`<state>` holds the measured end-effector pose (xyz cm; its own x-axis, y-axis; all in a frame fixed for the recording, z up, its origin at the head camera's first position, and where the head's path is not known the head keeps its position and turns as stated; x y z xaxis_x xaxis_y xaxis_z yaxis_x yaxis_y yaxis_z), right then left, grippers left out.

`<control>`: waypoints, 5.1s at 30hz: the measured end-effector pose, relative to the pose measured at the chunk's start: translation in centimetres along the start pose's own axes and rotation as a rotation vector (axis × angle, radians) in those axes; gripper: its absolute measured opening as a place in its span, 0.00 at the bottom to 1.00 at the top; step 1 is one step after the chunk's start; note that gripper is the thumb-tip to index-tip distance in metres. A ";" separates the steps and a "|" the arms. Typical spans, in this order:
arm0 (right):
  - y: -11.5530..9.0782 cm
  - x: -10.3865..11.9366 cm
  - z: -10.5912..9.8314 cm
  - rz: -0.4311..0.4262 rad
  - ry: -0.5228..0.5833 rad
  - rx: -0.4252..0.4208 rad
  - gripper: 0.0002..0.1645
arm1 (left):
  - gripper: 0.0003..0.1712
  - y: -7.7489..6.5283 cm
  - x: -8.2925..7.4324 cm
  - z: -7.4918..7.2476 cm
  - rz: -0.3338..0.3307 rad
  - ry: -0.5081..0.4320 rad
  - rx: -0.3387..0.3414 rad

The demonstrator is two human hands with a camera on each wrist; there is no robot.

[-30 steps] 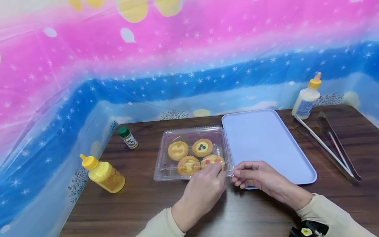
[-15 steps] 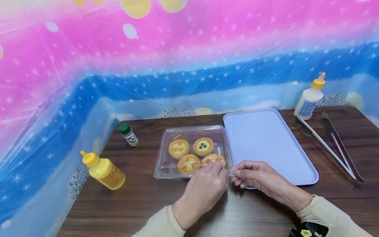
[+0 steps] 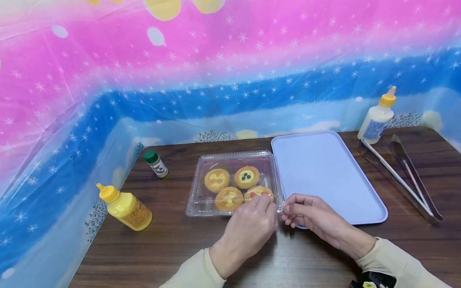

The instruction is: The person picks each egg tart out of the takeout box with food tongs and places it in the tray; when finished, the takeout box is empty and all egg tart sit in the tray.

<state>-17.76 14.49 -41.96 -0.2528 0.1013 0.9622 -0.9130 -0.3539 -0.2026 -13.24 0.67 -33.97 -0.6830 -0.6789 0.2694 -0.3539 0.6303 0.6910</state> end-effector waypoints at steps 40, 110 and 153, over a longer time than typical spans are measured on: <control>-0.2 0.0 0.7 0.052 -0.063 -0.031 0.08 | 0.11 0.2 0.0 -1.4 0.013 0.055 -0.153; 0.6 1.6 0.6 -0.009 -0.288 -0.235 0.23 | 0.32 -9.5 13.9 -3.8 -0.763 -0.051 0.039; 1.0 1.5 0.2 -0.034 -0.278 -0.206 0.27 | 0.14 -9.2 14.6 -5.0 -0.670 -0.075 0.116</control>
<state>-18.93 14.08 -40.70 -0.1503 -0.1572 0.9761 -0.9721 -0.1563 -0.1748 -16.76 -16.96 -33.08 -0.3332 -0.9115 -0.2413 -0.7792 0.1221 0.6147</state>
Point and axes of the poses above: each hand's wrist, its own y-axis towards the middle knuckle, its own z-axis out of the palm, x = y × z, the point moved 6 cm from there along y, towards the middle knuckle, and after that the axes turned 7 degrees about -x, right-handed, at the moved point
